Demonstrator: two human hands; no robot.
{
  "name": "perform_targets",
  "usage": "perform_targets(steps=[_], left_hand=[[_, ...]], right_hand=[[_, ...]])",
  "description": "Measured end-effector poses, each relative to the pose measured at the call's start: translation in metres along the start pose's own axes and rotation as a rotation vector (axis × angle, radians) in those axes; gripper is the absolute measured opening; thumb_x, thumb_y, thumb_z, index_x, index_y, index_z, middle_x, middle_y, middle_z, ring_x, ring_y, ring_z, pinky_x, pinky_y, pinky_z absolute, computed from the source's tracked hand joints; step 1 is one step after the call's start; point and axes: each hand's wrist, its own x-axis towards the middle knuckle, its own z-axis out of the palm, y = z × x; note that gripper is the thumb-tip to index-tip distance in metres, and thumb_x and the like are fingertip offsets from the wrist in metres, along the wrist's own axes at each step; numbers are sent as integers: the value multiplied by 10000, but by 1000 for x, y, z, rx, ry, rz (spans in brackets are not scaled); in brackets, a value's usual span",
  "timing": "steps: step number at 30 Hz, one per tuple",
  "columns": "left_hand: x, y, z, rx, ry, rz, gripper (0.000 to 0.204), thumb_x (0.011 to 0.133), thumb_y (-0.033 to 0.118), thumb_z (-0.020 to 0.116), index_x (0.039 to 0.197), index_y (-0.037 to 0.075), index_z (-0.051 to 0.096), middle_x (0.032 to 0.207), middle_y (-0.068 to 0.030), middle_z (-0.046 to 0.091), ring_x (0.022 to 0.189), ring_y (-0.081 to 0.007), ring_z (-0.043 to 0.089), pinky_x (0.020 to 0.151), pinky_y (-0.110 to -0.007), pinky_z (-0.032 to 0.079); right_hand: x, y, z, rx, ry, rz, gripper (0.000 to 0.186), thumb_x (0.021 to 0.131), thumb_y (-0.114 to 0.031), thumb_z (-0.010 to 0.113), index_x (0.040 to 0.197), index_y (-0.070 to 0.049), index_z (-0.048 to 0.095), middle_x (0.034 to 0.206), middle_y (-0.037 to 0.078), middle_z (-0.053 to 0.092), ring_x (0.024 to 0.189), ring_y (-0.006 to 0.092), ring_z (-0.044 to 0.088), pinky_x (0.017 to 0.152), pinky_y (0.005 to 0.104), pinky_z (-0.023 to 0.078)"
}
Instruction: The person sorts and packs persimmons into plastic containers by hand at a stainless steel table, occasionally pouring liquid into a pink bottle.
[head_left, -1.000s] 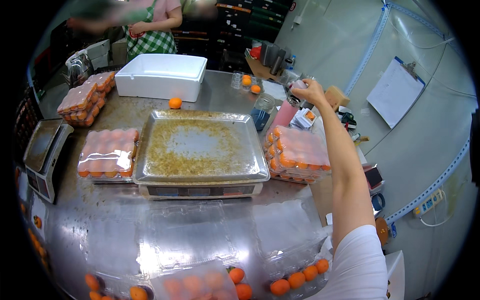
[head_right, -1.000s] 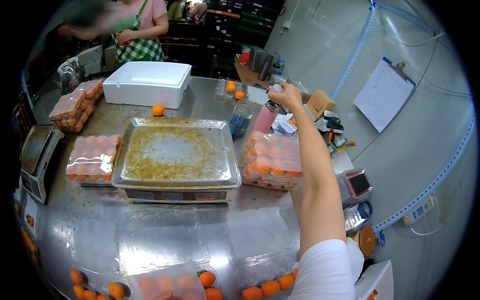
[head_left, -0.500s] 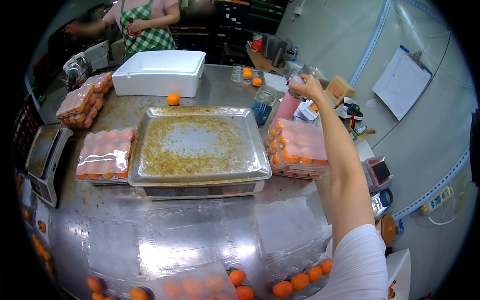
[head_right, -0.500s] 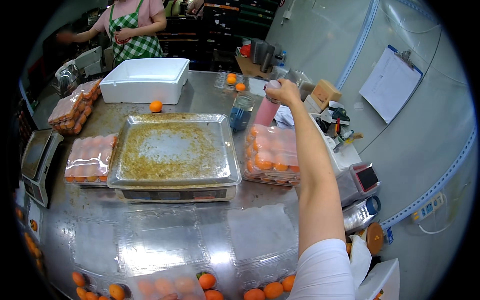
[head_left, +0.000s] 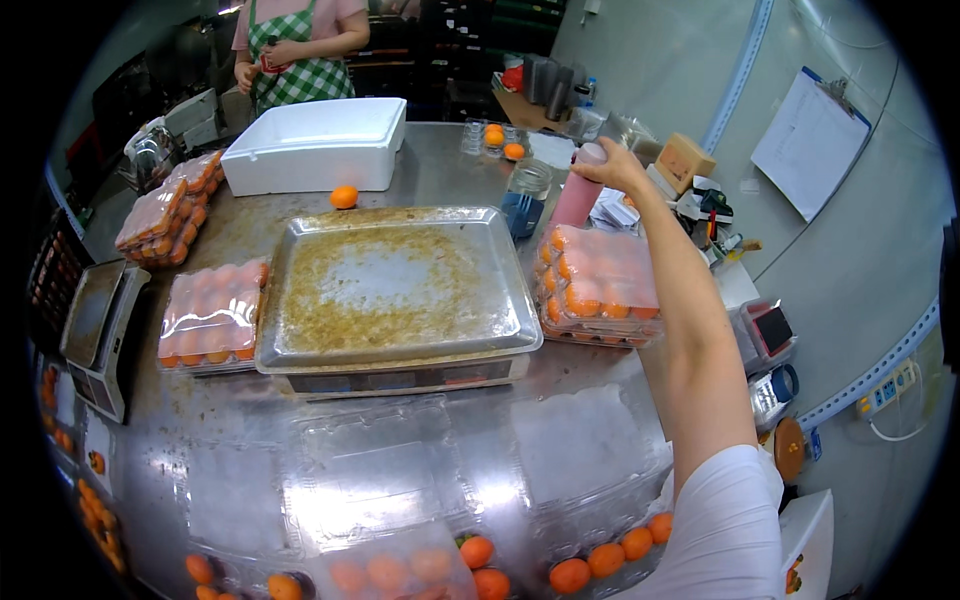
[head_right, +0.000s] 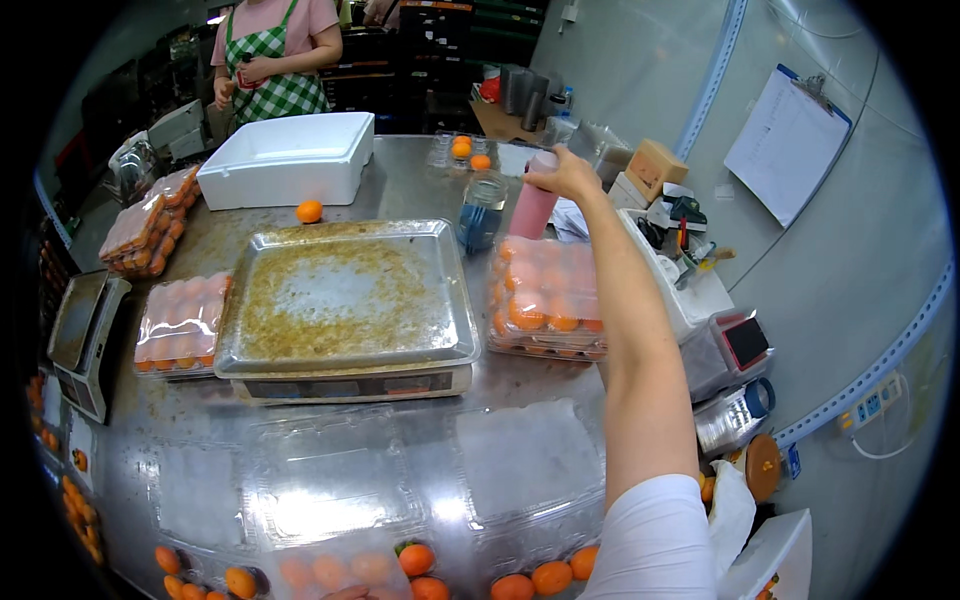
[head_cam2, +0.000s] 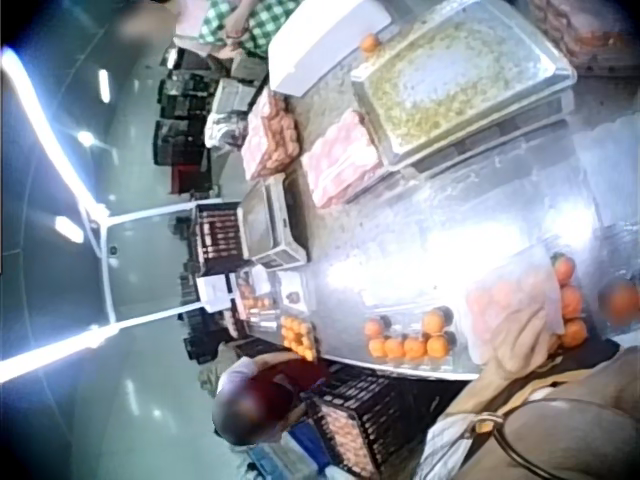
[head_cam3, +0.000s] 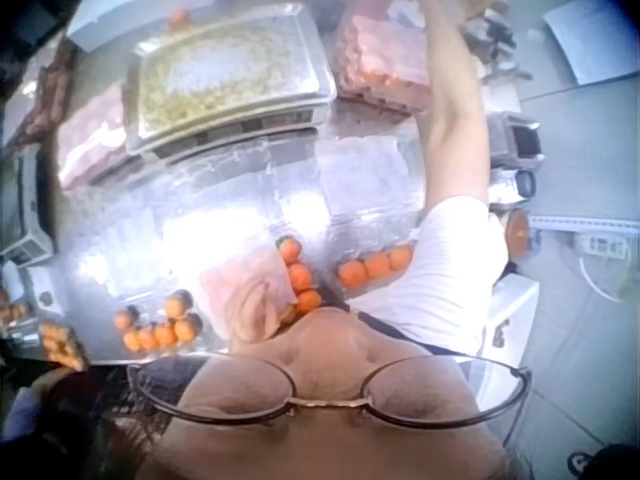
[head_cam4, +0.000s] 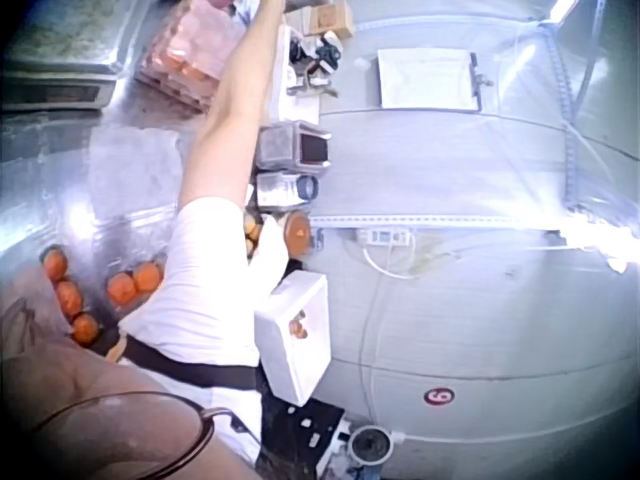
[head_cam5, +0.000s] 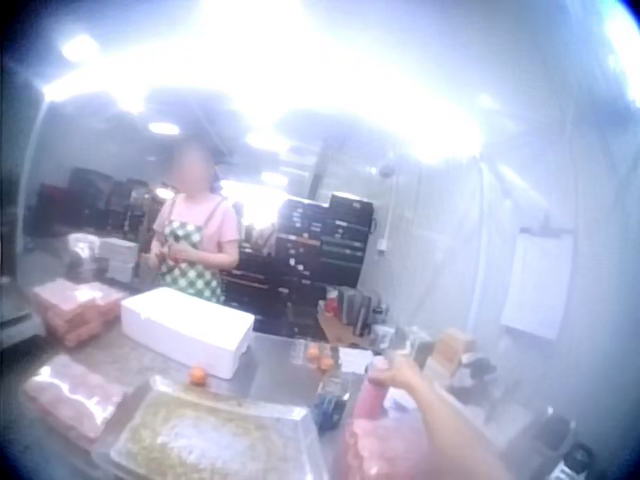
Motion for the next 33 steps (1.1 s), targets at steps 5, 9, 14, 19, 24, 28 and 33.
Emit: perform_targets(steps=[5,9,14,19,24,28,33], left_hand=[[-17,0,5,-93,119,-80,427,748,-120,601,1145,23,535,1105,-219,568,851,-310,635,730,-369,547],[-18,3,8,-118,183,-157,429,764,-141,571,1150,44,539,1146,-221,546,875,-280,624,730,-346,546],[-14,1,6,-302,239,-294,360,776,-147,556,1101,6,557,1125,-217,559,873,-263,617,721,-312,543],[-6,2,-10,-350,170,-342,240,757,-98,611,981,-14,617,1008,-200,619,872,-277,620,739,-324,530],[-9,8,-18,-382,100,-388,212,731,-32,662,940,-3,646,972,-192,646,882,-297,626,788,-359,512],[-4,9,-24,-380,88,-344,213,732,-28,655,944,-4,644,984,-193,646,883,-305,626,796,-369,510],[-8,2,-22,-387,-28,-286,218,750,-25,639,968,-9,642,1003,-188,645,894,-301,628,805,-366,507]], right_hand=[[0,38,22,364,-34,199,871,563,-501,844,1260,-63,558,1201,129,602,1107,280,556,879,398,452],[-22,26,30,513,-248,302,757,561,-381,887,1192,-76,601,1134,101,624,1038,261,566,833,395,442],[-27,26,50,617,-155,276,680,574,-268,895,1143,-11,626,1141,121,638,1081,232,579,902,373,453],[-27,35,60,618,-6,185,647,551,-253,891,1090,15,653,1055,126,677,963,212,645,855,337,502],[-23,34,65,479,140,121,638,519,-339,866,1008,30,688,980,149,704,894,225,680,797,320,524],[2,58,52,420,280,150,652,506,-368,864,1002,21,697,977,152,703,899,222,680,800,326,524],[0,31,-24,538,287,22,682,523,-373,875,1026,44,677,975,131,694,879,197,663,792,314,524]])
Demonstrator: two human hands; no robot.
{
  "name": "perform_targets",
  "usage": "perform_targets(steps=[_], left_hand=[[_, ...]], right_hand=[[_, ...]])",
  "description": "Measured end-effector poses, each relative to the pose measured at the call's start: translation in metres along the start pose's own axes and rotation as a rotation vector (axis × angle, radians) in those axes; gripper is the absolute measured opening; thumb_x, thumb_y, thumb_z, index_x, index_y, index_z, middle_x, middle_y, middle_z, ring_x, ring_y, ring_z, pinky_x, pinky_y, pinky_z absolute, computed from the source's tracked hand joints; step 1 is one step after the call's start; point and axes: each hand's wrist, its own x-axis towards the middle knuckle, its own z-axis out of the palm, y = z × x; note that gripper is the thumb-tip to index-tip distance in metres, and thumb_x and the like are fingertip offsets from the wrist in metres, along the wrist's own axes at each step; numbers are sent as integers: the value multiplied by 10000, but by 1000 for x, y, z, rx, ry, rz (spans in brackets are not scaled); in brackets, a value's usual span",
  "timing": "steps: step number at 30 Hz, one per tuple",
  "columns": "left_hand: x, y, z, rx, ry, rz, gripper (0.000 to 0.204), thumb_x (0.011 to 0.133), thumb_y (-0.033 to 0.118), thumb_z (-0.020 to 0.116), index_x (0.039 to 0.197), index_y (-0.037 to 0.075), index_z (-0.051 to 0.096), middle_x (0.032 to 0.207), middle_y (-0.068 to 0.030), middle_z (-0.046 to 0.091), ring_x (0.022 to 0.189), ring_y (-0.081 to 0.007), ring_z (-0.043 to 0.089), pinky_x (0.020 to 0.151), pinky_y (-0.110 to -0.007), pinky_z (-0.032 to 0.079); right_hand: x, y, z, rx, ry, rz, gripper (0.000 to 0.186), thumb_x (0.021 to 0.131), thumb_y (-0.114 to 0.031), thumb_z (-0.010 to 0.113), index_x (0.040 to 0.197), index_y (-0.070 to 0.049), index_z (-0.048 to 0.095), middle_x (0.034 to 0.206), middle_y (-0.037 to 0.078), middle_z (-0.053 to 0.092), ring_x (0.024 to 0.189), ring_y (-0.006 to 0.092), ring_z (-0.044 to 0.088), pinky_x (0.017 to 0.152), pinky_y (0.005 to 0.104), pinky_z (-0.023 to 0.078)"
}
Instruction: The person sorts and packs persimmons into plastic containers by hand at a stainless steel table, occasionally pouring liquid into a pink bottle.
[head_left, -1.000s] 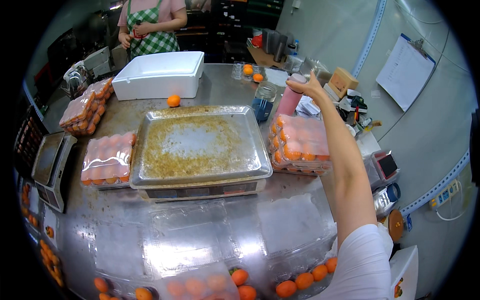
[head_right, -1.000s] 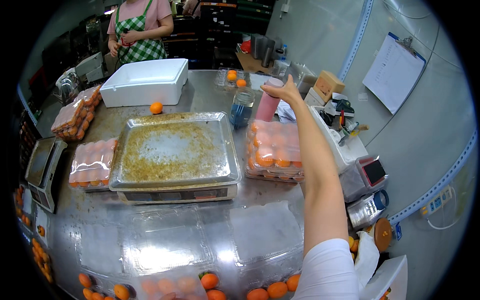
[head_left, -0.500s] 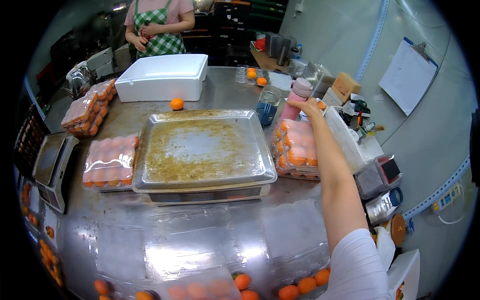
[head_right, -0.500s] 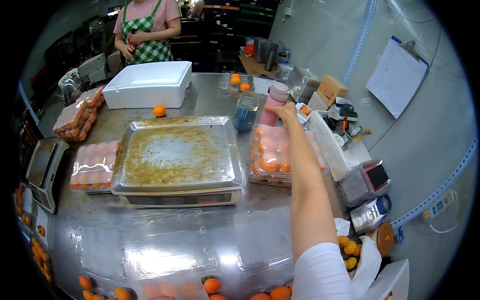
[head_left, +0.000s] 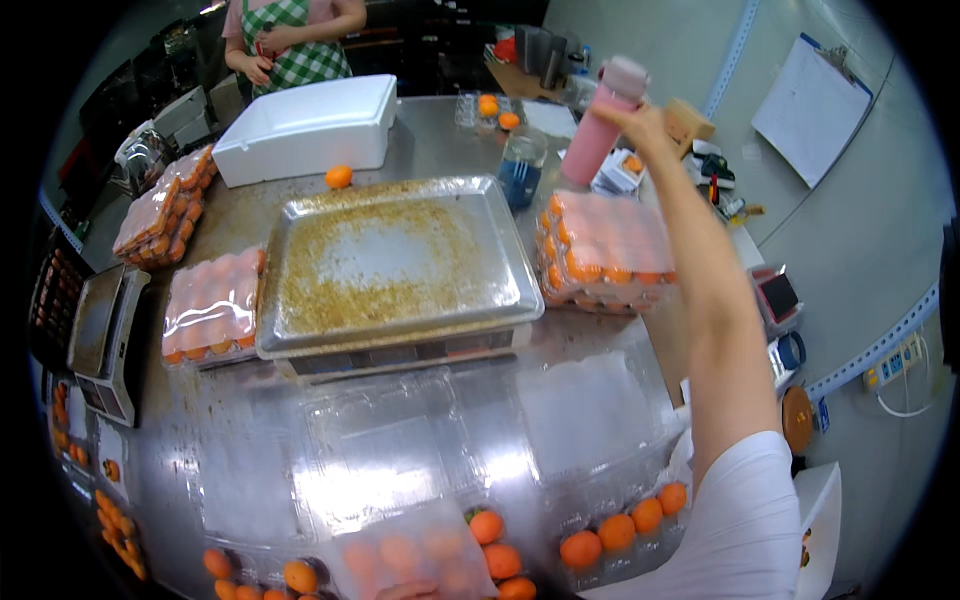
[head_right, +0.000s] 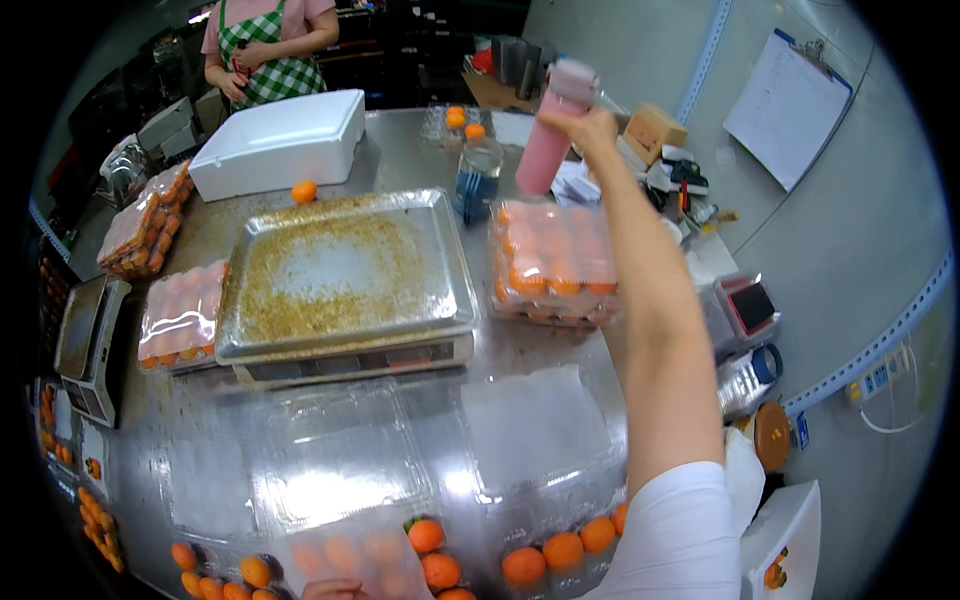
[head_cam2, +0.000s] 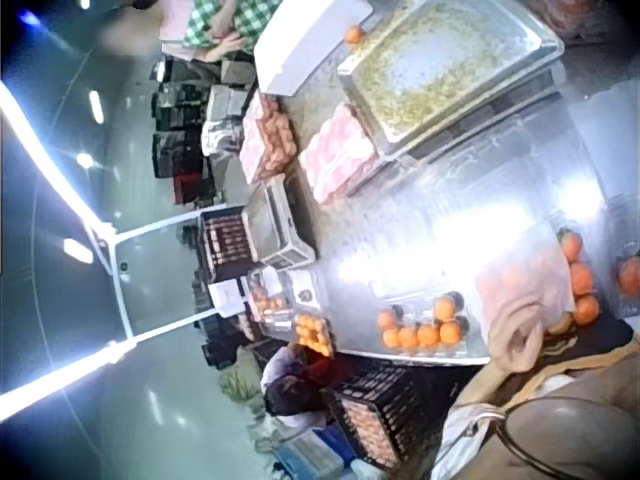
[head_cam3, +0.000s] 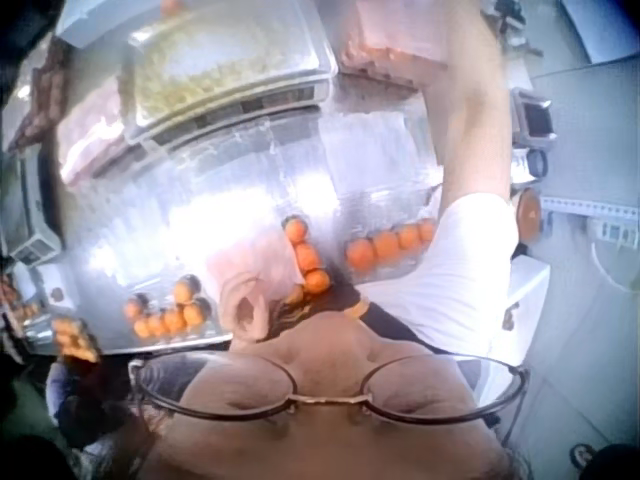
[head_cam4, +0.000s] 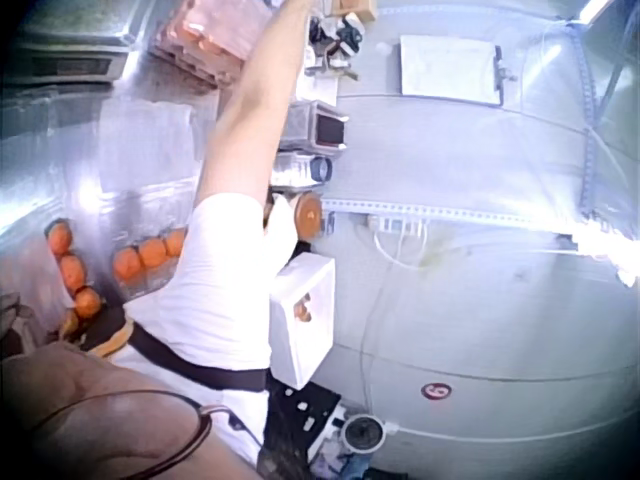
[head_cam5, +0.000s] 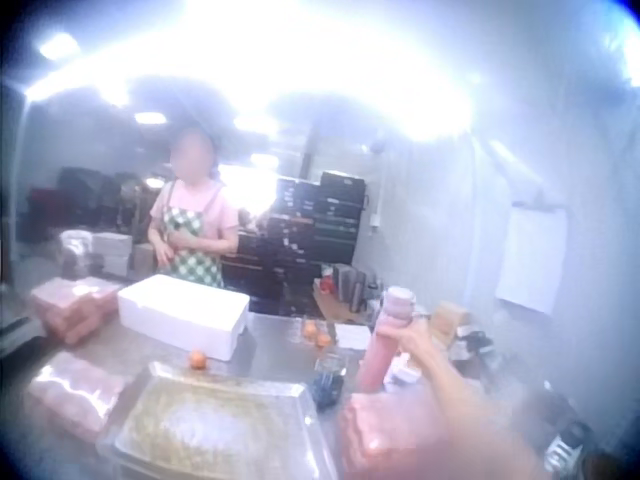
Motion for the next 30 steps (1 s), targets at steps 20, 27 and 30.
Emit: perform_targets(steps=[20,27,30], left_hand=[[86,-67,129,38,-680,-166,527,802,188,649,1288,79,477,1445,-305,293,998,-321,598,910,-399,470],[72,-54,158,87,-616,-116,488,763,129,619,1222,13,498,1314,-302,376,1154,-444,471,985,-440,408],[63,-52,146,100,-632,-30,501,793,156,644,1252,32,489,1416,-328,332,1166,-382,556,956,-379,461]], right_hand=[[-223,-218,-110,66,-550,-63,587,612,-288,838,1057,40,641,971,118,665,918,182,632,840,321,498],[-318,-197,-59,248,-693,-83,527,587,-184,842,1039,7,649,953,67,668,892,162,632,821,315,514],[-339,-177,-46,153,-736,-73,549,581,-213,850,1032,23,646,964,89,675,891,163,634,816,314,510]])
